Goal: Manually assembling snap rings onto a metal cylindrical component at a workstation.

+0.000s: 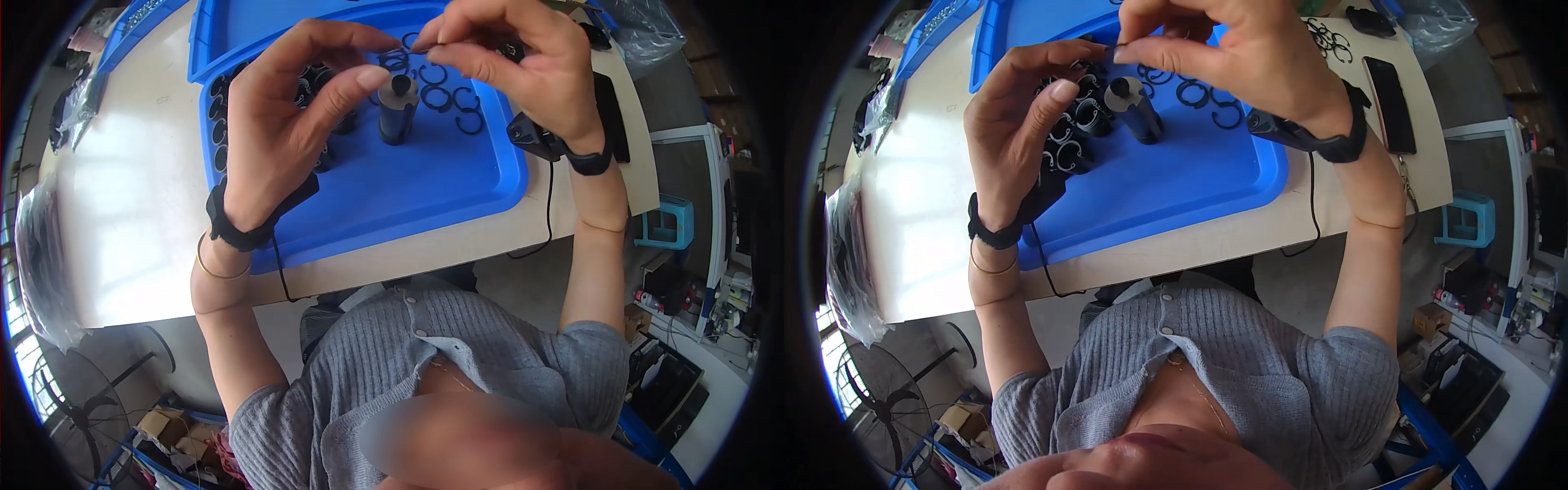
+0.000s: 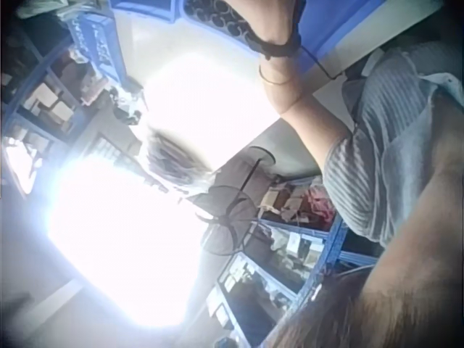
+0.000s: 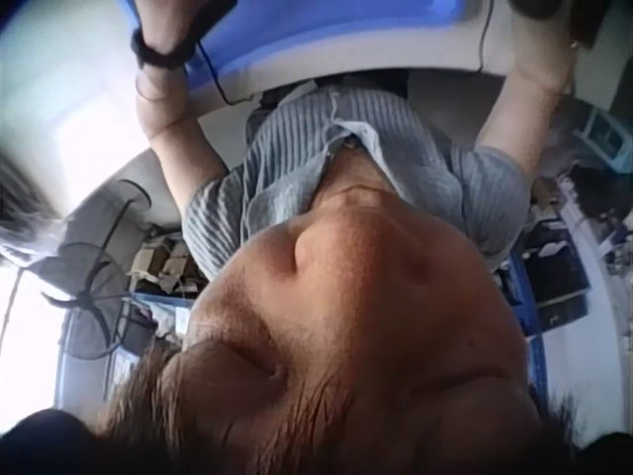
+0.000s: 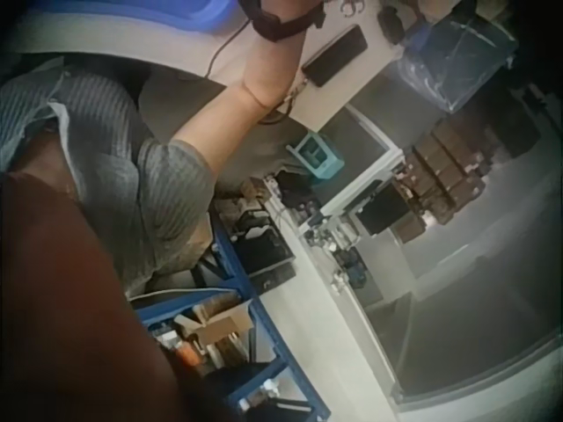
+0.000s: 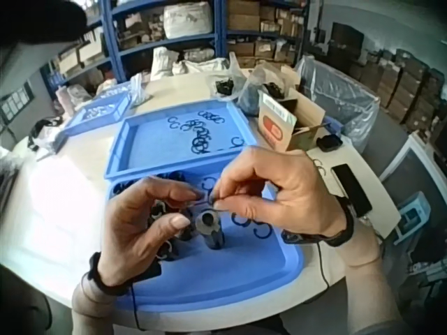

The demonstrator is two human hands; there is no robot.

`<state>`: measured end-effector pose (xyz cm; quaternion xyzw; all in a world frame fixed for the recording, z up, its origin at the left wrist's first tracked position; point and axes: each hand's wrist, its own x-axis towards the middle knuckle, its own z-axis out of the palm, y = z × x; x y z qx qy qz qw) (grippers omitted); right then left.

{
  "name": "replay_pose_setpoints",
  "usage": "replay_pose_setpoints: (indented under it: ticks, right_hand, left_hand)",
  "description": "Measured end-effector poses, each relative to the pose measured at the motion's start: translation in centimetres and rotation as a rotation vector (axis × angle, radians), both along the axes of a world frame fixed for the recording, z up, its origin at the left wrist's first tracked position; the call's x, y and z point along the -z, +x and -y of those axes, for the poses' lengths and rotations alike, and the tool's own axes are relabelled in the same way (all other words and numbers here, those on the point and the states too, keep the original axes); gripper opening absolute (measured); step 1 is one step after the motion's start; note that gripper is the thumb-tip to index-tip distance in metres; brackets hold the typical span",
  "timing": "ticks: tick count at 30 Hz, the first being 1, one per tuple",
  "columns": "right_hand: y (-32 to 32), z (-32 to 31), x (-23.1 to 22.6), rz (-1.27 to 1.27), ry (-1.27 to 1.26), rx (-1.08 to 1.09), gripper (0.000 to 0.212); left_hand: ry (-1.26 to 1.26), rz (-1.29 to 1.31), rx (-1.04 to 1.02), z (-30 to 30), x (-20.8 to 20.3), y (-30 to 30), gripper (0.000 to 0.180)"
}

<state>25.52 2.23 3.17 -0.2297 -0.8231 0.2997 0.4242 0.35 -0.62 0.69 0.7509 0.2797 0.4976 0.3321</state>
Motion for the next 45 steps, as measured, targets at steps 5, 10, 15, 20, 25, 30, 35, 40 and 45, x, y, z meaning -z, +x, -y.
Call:
replay_pose_setpoints:
  ticks: [5,10,15,20,25,30,35,40,45]
  right_hand:
    - [-0.9,-1.0,-0.1,0.014,0.570,-0.035,0.019]
    - [-0.6,-1.0,-0.5,0.098,0.790,0.001,0.020]
    - [-1.4,-1.3,0.3,-0.024,0.691,0.063,0.021]
    - [-0.9,-0.5,1.3,-0.043,0.007,-0.016,0.027]
    - [-0.7,0.0,1.2,-0.029,-0.227,-0.070,0.032]
    - [-0.8,0.0,0.9,-0.050,-0.245,-0.076,0.034]
    - [-0.6,0.1,0.7,-0.010,-0.220,-0.066,0.035]
    - [-0.7,0.1,0.7,-0.009,-0.196,-0.059,0.034]
    - [-0.6,0.1,0.9,-0.010,-0.179,-0.050,0.034]
  left_hand:
    - [-0.080,0.061,0.111,-0.1,0.0,-0.6,0.031]
    - [-0.194,0.176,0.238,-0.9,0.5,-1.3,0.039]
    - [-0.025,0.097,0.129,-0.9,1.1,-1.3,0.050]
    - [0.143,-0.002,0.028,-0.7,1.0,-1.2,0.062]
    - [0.223,-0.017,0.015,-0.8,1.0,-0.7,0.064]
    - [0.244,-0.051,0.023,-0.7,0.9,-0.7,0.062]
    - [0.247,-0.094,0.017,-0.5,0.8,-0.5,0.061]
    - [0.155,-0.106,-0.072,0.1,0.7,-0.1,0.062]
    - [0.028,-0.153,-0.049,-0.2,0.4,-0.8,0.046]
